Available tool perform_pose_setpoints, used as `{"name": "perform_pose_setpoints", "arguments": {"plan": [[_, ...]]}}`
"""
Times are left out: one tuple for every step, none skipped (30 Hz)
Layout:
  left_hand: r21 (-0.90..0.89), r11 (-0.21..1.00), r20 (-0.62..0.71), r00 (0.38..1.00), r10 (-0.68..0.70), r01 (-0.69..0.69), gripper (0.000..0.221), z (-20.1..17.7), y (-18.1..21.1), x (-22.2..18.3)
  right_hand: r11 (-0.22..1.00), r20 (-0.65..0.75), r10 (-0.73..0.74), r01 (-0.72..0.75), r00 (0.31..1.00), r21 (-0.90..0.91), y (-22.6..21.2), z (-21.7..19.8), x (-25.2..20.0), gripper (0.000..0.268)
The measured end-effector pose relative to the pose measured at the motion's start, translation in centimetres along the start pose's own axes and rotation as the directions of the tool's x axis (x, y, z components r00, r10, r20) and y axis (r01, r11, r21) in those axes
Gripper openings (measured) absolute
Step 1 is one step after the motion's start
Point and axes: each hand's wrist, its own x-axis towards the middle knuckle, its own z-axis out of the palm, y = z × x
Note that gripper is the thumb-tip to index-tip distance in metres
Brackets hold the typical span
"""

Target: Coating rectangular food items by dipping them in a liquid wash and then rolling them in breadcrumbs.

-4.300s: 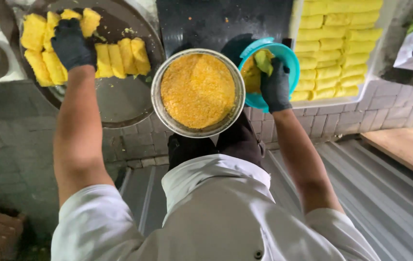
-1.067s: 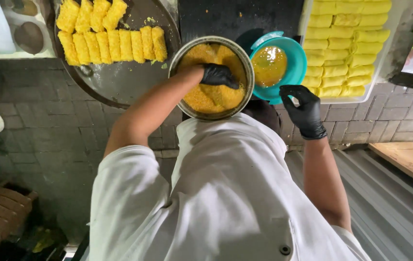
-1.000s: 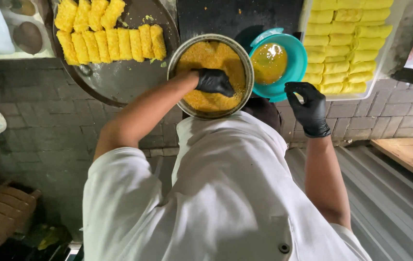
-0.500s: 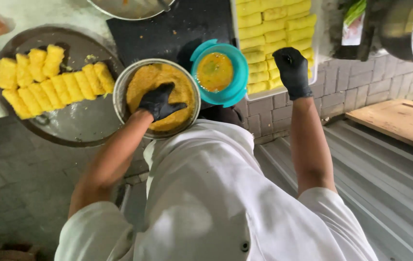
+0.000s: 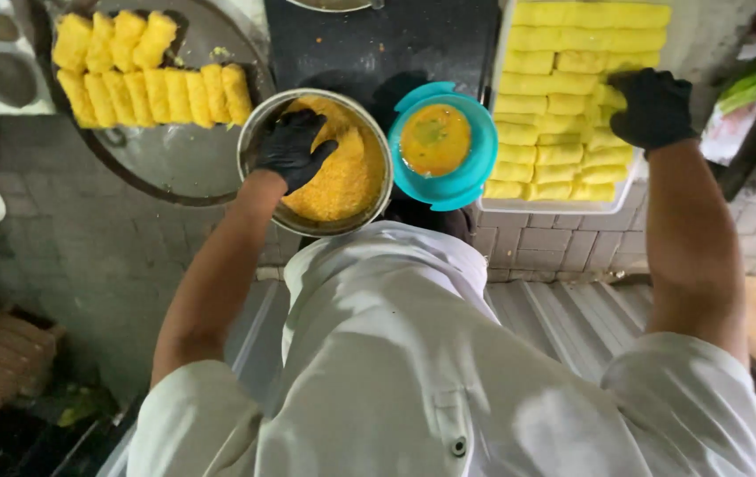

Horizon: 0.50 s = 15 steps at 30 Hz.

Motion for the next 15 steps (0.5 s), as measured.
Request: {"name": "perform_pose_setpoints", "arguments": {"plan": [[0.001,1.0,-0.03,0.999,0.013,-0.013,0.07,1.0,-0.4,0.4,0.995,0.227,0.037,-0.057,0.973,0.081,0.2,-0.9,0.5,0.075],[0.004,1.0,-0.061,0.998,0.027,-0.027,0.066,2.1,-0.8,0.8,0.982,0.446,0.057,-0.132,0.893,0.138,0.5,-1.7,1.1,0.072],[0.0,1.0,-0.064,0.998,0.01,-0.01,0.066,2.4,-0.5,0.9,0.983,0.443,0.04,-0.115,0.895,0.142,0.9,-1.6,1.1,0.072],[0.06,0.998,-0.143,0.989,0.029,-0.021,0.073,2.7,-0.2,1.1,0.984,0.408,-0.023,-0.051,0.913,0.17,1.4,-1.4,1.2,0.065],[0.124,0.992,-0.221,0.974,0.057,-0.03,0.08,2.8,0.0,1.5,0.981,0.369,-0.082,0.01,0.926,0.194,1.9,-1.4,1.3,0.059],[0.122,0.992,-0.227,0.973,0.044,-0.017,0.08,3.3,0.2,2.2,0.98,0.364,-0.094,0.023,0.927,0.195,2.2,-1.1,1.2,0.059],[0.186,0.982,-0.3,0.953,0.034,0.024,0.073,3.9,0.3,2.9,0.98,0.39,-0.089,0.01,0.917,0.2,2.3,-0.8,1.2,0.055],[0.247,0.966,-0.372,0.928,0.028,0.07,0.066,4.4,0.3,3.4,0.979,0.416,-0.083,-0.004,0.906,0.205,2.4,-0.6,1.2,0.051],[0.244,0.966,-0.384,0.923,0.012,0.088,0.066,5.0,0.1,4.2,0.979,0.405,-0.098,0.015,0.909,0.203,2.2,-0.9,1.1,0.051],[0.203,0.975,-0.422,0.907,0.0,0.095,0.063,5.5,-0.1,4.9,0.978,0.397,-0.058,-0.027,0.916,0.205,1.9,-1.2,1.0,0.055],[0.158,0.982,-0.459,0.888,-0.022,0.106,0.061,6.3,-0.5,5.3,0.976,0.39,-0.025,-0.061,0.92,0.209,1.6,-1.5,1.1,0.059],[0.15,0.98,-0.47,0.881,-0.046,0.131,0.061,5.6,-0.2,5.2,0.977,0.38,-0.049,-0.034,0.924,0.208,1.1,-2.7,1.4,0.059],[-0.064,0.976,-0.331,0.918,-0.218,0.209,0.057,4.9,-0.1,5.2,0.929,0.459,0.034,-0.198,0.888,0.314,0.6,-3.9,1.7,0.056],[-0.264,0.915,-0.156,0.923,-0.352,0.304,0.055,4.2,0.1,5.2,0.845,0.545,0.097,-0.359,0.833,0.398,0.2,-5.1,2.0,0.053],[-0.27,0.909,-0.163,0.916,-0.367,0.316,0.055,2.3,0.4,3.8,0.851,0.538,0.082,-0.341,0.839,0.401,1.5,-3.1,2.0,0.053]]}}
